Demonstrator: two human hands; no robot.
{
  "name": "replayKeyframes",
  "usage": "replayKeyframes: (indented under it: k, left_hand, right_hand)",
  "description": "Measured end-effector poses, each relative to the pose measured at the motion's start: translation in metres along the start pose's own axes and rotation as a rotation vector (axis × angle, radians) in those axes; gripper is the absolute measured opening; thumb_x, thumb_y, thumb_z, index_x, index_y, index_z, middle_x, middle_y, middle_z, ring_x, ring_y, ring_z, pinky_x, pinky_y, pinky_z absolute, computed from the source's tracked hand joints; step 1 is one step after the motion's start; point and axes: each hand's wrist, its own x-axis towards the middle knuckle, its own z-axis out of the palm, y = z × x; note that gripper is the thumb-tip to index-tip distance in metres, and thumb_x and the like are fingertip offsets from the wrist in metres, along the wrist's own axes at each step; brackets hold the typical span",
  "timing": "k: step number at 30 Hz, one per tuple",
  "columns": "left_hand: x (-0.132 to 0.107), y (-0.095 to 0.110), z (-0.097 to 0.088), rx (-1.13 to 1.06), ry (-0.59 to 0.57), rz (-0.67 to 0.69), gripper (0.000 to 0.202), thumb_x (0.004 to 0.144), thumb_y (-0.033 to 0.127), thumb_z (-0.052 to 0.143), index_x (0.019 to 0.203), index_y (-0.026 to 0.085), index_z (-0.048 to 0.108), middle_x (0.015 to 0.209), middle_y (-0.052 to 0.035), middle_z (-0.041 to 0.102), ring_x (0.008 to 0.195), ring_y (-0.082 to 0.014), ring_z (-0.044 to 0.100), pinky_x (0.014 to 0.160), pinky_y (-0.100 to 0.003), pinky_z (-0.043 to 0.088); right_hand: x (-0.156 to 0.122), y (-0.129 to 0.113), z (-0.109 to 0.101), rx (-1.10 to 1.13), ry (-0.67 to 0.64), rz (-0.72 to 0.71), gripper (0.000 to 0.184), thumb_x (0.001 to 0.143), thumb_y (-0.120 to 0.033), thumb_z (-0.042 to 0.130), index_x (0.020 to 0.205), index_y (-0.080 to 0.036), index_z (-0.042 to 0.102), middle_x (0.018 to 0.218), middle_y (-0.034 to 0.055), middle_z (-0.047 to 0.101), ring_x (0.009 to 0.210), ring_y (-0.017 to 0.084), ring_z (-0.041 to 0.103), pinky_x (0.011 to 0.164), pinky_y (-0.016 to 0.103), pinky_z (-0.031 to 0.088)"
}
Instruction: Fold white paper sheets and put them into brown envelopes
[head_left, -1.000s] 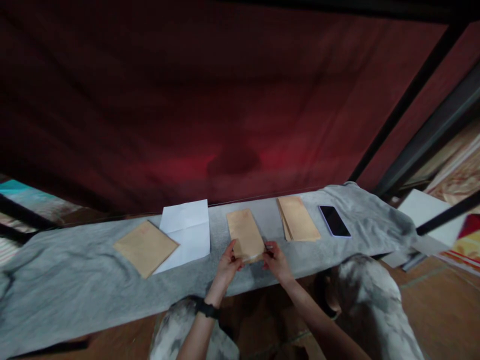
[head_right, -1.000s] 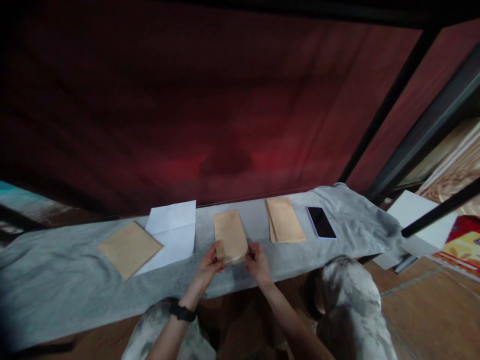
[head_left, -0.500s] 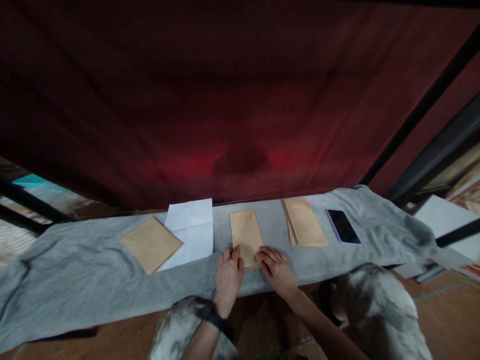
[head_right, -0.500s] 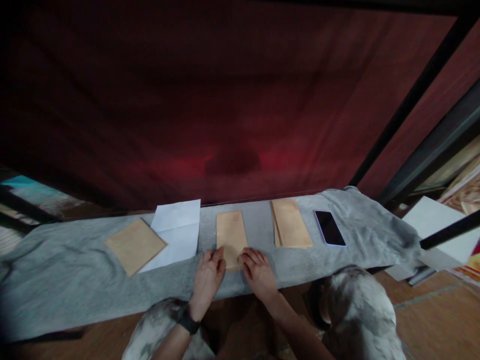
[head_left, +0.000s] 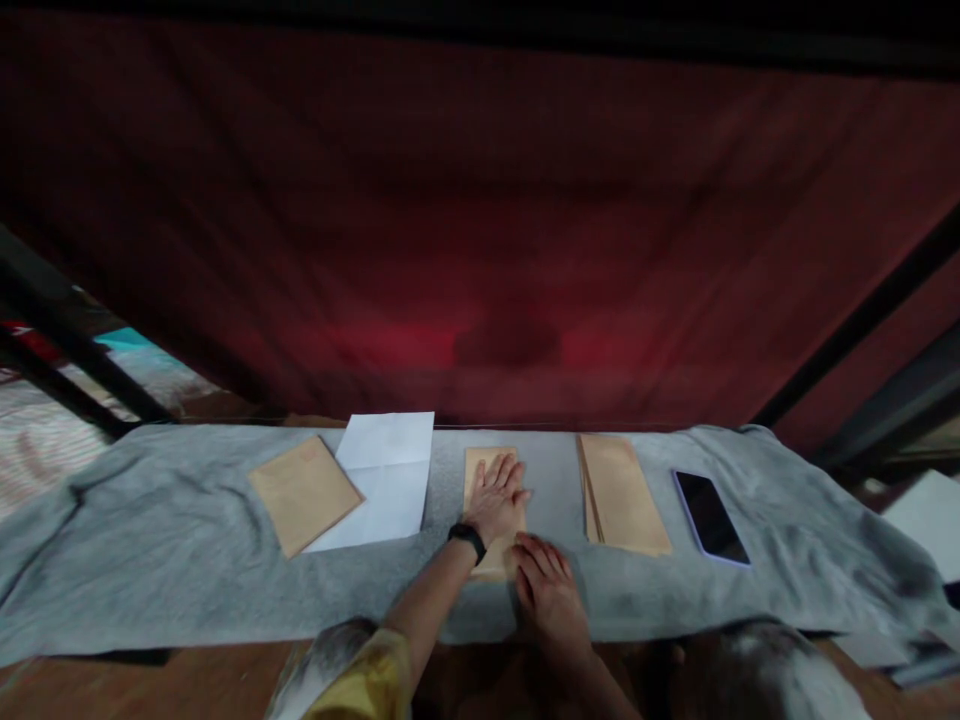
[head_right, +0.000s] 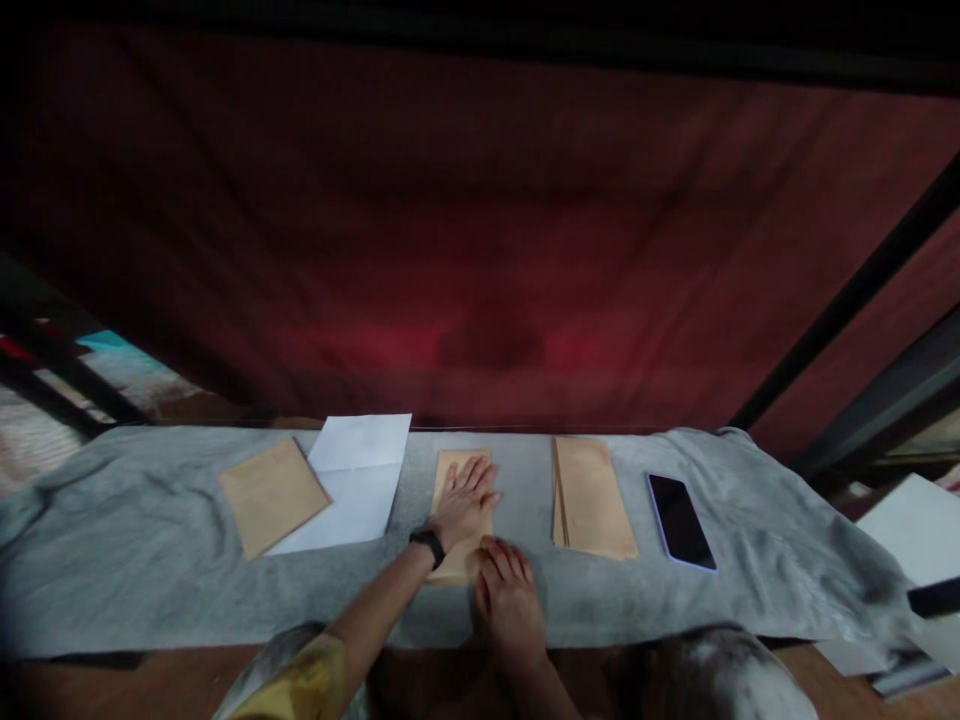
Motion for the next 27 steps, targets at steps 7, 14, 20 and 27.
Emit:
replayKeyframes:
  k: [7, 14, 20, 27]
  left_hand:
    - [0.029, -0.012, 0.009, 0.020, 0.026, -0.118, 0.060, 0.100, 0.041, 0.030, 0.153, 0.013, 0.035, 0.160, -0.0141, 0.034, 0.151, -0.0291, 0.024, 0.123, -0.054, 0.011]
    - [-0.016, -0.006, 0.010, 0.050, -0.017, 0.012, 0.058, 0.100, 0.037, 0.032, 0.155, 0.018, 0.033, 0.162, -0.0073, 0.032, 0.151, -0.0217, 0.023, 0.124, -0.044, 0.015]
    - [-0.066, 0.001, 0.008, 0.088, -0.052, 0.136, 0.056, 0.105, 0.041, 0.022, 0.156, 0.019, 0.027, 0.163, -0.0060, 0.031, 0.151, -0.0189, 0.023, 0.124, -0.043, 0.019]
    - [-0.114, 0.007, 0.001, -0.009, -0.088, 0.155, 0.057, 0.104, 0.048, 0.026, 0.155, 0.022, 0.031, 0.160, -0.0065, 0.035, 0.150, -0.0198, 0.028, 0.124, -0.045, 0.022]
  right_hand:
    - [0.000, -0.003, -0.001, 0.007, 0.007, -0.011, 0.042, 0.091, -0.010, 0.046, 0.124, -0.029, 0.063, 0.133, 0.0037, 0.065, 0.122, 0.024, 0.058, 0.106, 0.043, 0.043]
    - [0.000, -0.001, 0.001, -0.026, 0.029, -0.015, 0.040, 0.089, -0.010, 0.049, 0.122, -0.027, 0.065, 0.130, 0.0046, 0.067, 0.120, 0.023, 0.059, 0.107, 0.042, 0.042]
    - [-0.002, 0.000, -0.001, -0.052, 0.011, -0.020, 0.034, 0.094, -0.015, 0.045, 0.120, -0.024, 0.066, 0.127, 0.0058, 0.068, 0.120, 0.022, 0.059, 0.107, 0.042, 0.042]
    - [-0.005, 0.005, -0.001, -0.005, 0.004, -0.048, 0.038, 0.093, -0.016, 0.047, 0.127, -0.023, 0.063, 0.132, 0.0067, 0.066, 0.124, 0.022, 0.058, 0.108, 0.043, 0.043]
